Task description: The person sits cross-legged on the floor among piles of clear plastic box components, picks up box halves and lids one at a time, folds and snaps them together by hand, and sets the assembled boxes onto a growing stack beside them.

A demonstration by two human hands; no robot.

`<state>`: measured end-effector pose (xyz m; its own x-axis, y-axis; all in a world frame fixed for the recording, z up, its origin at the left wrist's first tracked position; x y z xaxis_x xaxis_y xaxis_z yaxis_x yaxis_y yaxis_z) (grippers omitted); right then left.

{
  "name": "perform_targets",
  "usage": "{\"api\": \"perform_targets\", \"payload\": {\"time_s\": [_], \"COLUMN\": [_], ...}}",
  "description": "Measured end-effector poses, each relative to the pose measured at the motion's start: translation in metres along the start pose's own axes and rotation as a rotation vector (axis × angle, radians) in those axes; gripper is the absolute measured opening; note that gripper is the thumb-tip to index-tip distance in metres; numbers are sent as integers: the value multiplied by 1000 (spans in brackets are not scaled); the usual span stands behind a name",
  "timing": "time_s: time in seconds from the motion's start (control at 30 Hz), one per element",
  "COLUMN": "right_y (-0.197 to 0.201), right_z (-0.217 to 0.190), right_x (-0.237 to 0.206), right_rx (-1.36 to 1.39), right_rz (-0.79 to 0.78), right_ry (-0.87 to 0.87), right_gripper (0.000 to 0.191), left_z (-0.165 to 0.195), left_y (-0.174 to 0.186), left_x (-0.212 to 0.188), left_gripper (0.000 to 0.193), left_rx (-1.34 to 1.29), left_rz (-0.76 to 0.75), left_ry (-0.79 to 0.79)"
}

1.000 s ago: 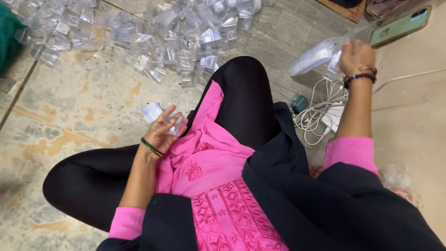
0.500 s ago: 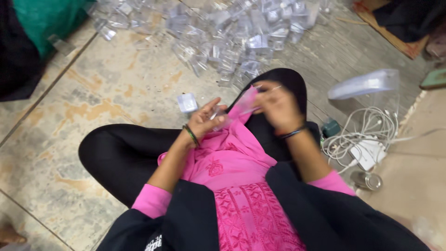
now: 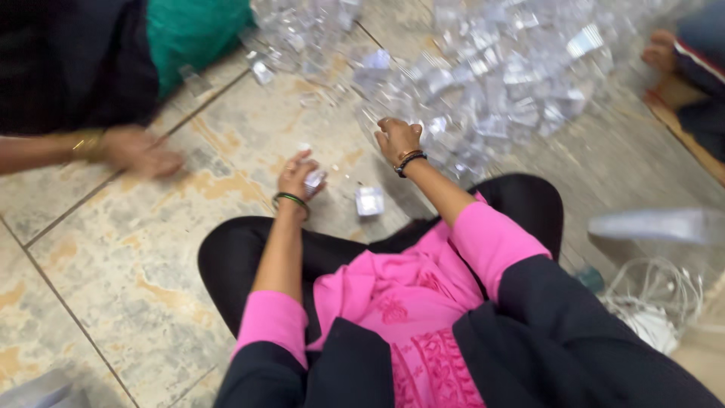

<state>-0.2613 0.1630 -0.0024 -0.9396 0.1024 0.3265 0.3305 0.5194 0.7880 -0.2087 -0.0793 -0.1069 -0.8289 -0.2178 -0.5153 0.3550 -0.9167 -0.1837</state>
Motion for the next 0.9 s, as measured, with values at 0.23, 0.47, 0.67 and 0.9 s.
{"api": "perform_targets", "payload": {"time_s": [0.23, 0.47, 0.67, 0.9], "right_y": [-38, -24, -33, -33], "right_z": [-15, -39, -35, -18], "right_x": [15, -67, -110, -119], "right_rx": [-316, 921, 1045, 1142], "right_rz": [-90, -409, -416, -370], "right_ry": [122, -107, -126, -137], "right_gripper": [21, 31, 32, 33], "left_z": [-38, -43, -31, -6], "left_y": [-33, -52, -65, -74], "left_x": [0, -5, -31, -69], "left_gripper": [78, 85, 76, 57], "left_rx": [29, 118, -197, -277], "left_rz": [-147, -259, -449, -664], "left_ry": [206, 95, 185, 179]}}
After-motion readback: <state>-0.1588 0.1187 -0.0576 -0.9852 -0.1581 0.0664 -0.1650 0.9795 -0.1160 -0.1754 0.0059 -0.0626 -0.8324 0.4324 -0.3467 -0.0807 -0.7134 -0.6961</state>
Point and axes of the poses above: each hand's wrist, its own x-axis towards the middle knuckle, its own y-axis out of the back of the hand, z = x × y, the point moved 10 cm from there along x, towards the middle knuckle, and after that the axes turned 14 degrees about z, right-handed, at the moved point
